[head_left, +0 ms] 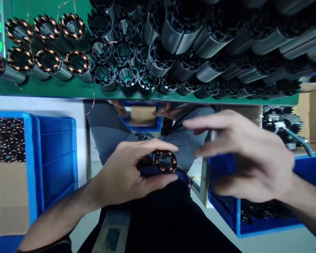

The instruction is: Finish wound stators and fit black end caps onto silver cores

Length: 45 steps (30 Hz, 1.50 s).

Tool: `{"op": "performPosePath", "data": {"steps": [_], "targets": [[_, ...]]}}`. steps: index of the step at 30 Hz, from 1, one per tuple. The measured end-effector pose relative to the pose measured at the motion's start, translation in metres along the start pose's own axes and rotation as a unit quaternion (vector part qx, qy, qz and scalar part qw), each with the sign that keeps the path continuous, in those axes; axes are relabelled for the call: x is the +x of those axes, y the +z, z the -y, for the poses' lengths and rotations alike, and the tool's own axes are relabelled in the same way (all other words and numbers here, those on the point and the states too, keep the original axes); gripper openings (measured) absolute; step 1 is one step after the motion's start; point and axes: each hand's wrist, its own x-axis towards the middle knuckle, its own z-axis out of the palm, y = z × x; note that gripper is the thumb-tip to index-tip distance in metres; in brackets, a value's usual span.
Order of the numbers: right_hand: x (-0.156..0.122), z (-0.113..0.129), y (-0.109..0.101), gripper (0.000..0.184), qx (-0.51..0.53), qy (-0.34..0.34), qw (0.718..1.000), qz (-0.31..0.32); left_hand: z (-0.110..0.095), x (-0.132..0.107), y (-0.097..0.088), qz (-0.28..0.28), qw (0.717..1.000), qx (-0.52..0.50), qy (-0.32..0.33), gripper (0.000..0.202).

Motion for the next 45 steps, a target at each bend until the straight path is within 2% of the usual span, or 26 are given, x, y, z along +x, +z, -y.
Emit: {"op": "performPosePath", "data": {"steps": [1,3,6,8,10,12,14,15,17,19,21,23,25,26,27,29,31,32,34,36,37,39,41,42,43,45], "targets": [[0.000,-0.002,-0.002,0.028,0.024,0.038,0.999,0.015,0.003,-0.001,0.001,-0.036,0.998,0.043,0.033,0.032],[-0.001,-0.008,-0.001,0.033,0.113,0.121,0.980,0.114,0.008,-0.004,0.004,-0.085,0.983,0.115,0.113,0.022],[0.000,-0.019,0.011,0.038,0.261,0.265,0.893,0.254,0.013,-0.005,0.007,-0.118,0.948,0.208,0.210,0.013],[0.002,-0.021,0.019,0.044,0.302,0.312,0.853,0.289,0.011,-0.004,0.007,-0.102,0.917,0.272,0.274,0.018],[0.005,-0.016,0.022,0.045,0.250,0.272,0.893,0.258,0.007,-0.002,0.006,-0.092,0.907,0.304,0.277,0.024],[0.009,-0.006,0.021,0.045,0.156,0.192,0.948,0.202,0.003,0.000,0.006,-0.086,0.947,0.255,0.177,0.024],[0.012,0.004,0.013,0.047,0.075,0.129,0.975,0.162,0.001,0.001,0.006,-0.054,0.985,0.160,0.041,0.023],[0.013,0.007,0.008,0.047,0.047,0.107,0.980,0.163,0.001,0.001,0.006,-0.038,0.992,0.123,0.006,0.024],[0.013,0.009,-0.004,0.048,0.009,0.078,0.984,0.157,0.005,-0.001,0.006,-0.041,0.993,0.107,0.017,0.026],[0.013,0.004,-0.012,0.049,0.024,0.093,0.984,0.152,0.009,-0.002,0.005,-0.085,0.980,0.158,0.087,0.026],[0.011,-0.006,-0.012,0.046,0.116,0.192,0.957,0.185,0.012,-0.002,0.004,-0.123,0.953,0.218,0.172,0.020],[0.009,-0.015,-0.006,0.050,0.217,0.310,0.889,0.259,0.010,0.000,0.003,-0.123,0.919,0.279,0.250,0.014],[0.006,-0.020,0.003,0.053,0.269,0.372,0.834,0.307,0.006,0.003,0.003,-0.085,0.885,0.331,0.316,0.012],[0.004,-0.020,0.006,0.051,0.261,0.357,0.843,0.306,0.004,0.004,0.003,-0.069,0.875,0.352,0.324,0.013],[0.001,-0.019,0.009,0.048,0.231,0.320,0.871,0.291,0.002,0.005,0.005,-0.064,0.879,0.360,0.307,0.016],[-0.005,-0.012,0.008,0.042,0.149,0.214,0.935,0.239,0.000,0.005,0.010,-0.070,0.925,0.308,0.214,0.023],[-0.010,-0.004,0.001,0.039,0.044,0.106,0.975,0.192,0.000,0.004,0.014,-0.062,0.972,0.204,0.098,0.028],[-0.011,0.000,-0.005,0.038,-0.003,0.070,0.981,0.182,0.001,0.003,0.014,-0.053,0.983,0.163,0.067,0.030],[-0.010,0.004,-0.017,0.038,-0.055,0.049,0.983,0.166,0.002,0.002,0.013,-0.047,0.985,0.155,0.067,0.031],[-0.007,0.002,-0.024,0.043,0.010,0.111,0.979,0.168,0.004,0.001,0.008,-0.072,0.967,0.209,0.125,0.029],[-0.005,-0.001,-0.025,0.044,0.077,0.171,0.965,0.185,0.004,0.001,0.006,-0.078,0.954,0.238,0.164,0.027],[-0.004,-0.007,-0.020,0.044,0.206,0.286,0.903,0.244,0.004,0.003,0.003,-0.069,0.923,0.282,0.252,0.021],[-0.006,-0.011,-0.010,0.046,0.261,0.339,0.856,0.289,0.003,0.007,0.004,-0.045,0.891,0.313,0.326,0.017],[-0.009,-0.012,-0.006,0.044,0.248,0.327,0.866,0.284,0.002,0.008,0.006,-0.040,0.883,0.326,0.334,0.016],[-0.013,-0.011,-0.003,0.041,0.204,0.284,0.900,0.261,0.002,0.009,0.009,-0.044,0.888,0.330,0.317,0.016],[-0.022,-0.006,-0.004,0.035,0.054,0.124,0.973,0.185,0.000,0.010,0.014,-0.045,0.930,0.292,0.219,0.020]]}}
